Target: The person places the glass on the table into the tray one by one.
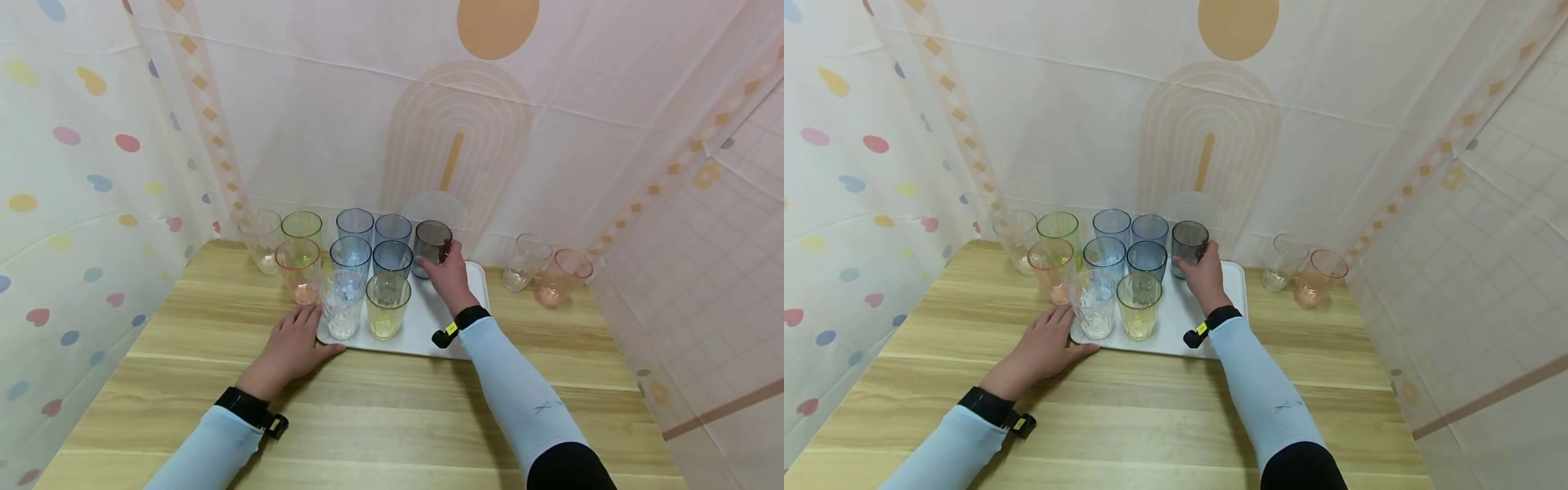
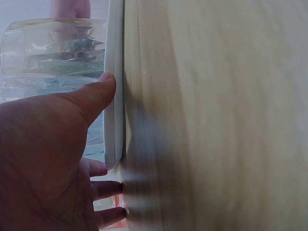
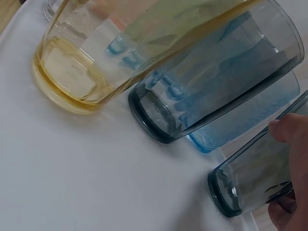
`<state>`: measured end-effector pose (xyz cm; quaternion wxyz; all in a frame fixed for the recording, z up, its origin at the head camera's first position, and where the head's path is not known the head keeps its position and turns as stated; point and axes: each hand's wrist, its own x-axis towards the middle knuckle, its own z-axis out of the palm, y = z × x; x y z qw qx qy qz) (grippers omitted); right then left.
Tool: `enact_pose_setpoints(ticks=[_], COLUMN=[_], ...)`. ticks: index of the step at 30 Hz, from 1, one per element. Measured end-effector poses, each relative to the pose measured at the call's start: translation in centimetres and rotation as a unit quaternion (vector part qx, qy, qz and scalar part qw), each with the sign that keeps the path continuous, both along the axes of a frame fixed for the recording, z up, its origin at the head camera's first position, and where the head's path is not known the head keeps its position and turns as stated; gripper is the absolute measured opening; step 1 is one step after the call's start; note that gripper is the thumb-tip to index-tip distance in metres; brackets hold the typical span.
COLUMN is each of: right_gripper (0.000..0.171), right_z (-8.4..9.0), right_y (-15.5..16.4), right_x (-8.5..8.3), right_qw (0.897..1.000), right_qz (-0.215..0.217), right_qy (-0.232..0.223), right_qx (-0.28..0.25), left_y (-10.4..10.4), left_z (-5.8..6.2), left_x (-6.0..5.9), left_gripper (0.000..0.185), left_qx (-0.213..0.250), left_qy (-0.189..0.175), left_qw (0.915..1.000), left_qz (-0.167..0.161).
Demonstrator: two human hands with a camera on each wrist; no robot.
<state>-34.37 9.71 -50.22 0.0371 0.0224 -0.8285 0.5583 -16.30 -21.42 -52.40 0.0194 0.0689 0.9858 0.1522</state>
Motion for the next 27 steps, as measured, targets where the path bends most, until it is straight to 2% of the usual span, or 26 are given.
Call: enact_pose_setpoints(ticks=[10, 18, 22, 27], right_gripper=[0.082, 0.092, 0.098, 0.098], right_z=[-0.5, -0.4, -0.3, -0.7], right_y=[-0.1, 0.1, 0.7, 2.3], right_x=[-0.2, 0.0, 0.7, 2.3], right_qw=[1.000, 1.000, 1.000, 1.000], right_qz=[0.007, 0.004, 0.001, -0.014], right_qy=[0.017, 0.012, 0.010, 0.020], right_qx=[-0.001, 0.012, 0.018, 0.008], left_y=[0.1, 0.0, -0.1, -0.1], left_z=[-0.2, -0.5, -0.5, -0.5], left_x=[-0.2, -0.2, -0.2, -0.2], left_gripper=[0.104, 0.107, 0.106, 0.105], left_qx=[0.002, 0.006, 0.003, -0.003], left_qy=[0.005, 0.008, 0.007, 0.002], left_qw=[1.0000, 0.9999, 1.0000, 1.0000], left_qz=[-0.003, -0.005, -0.004, -0.003])
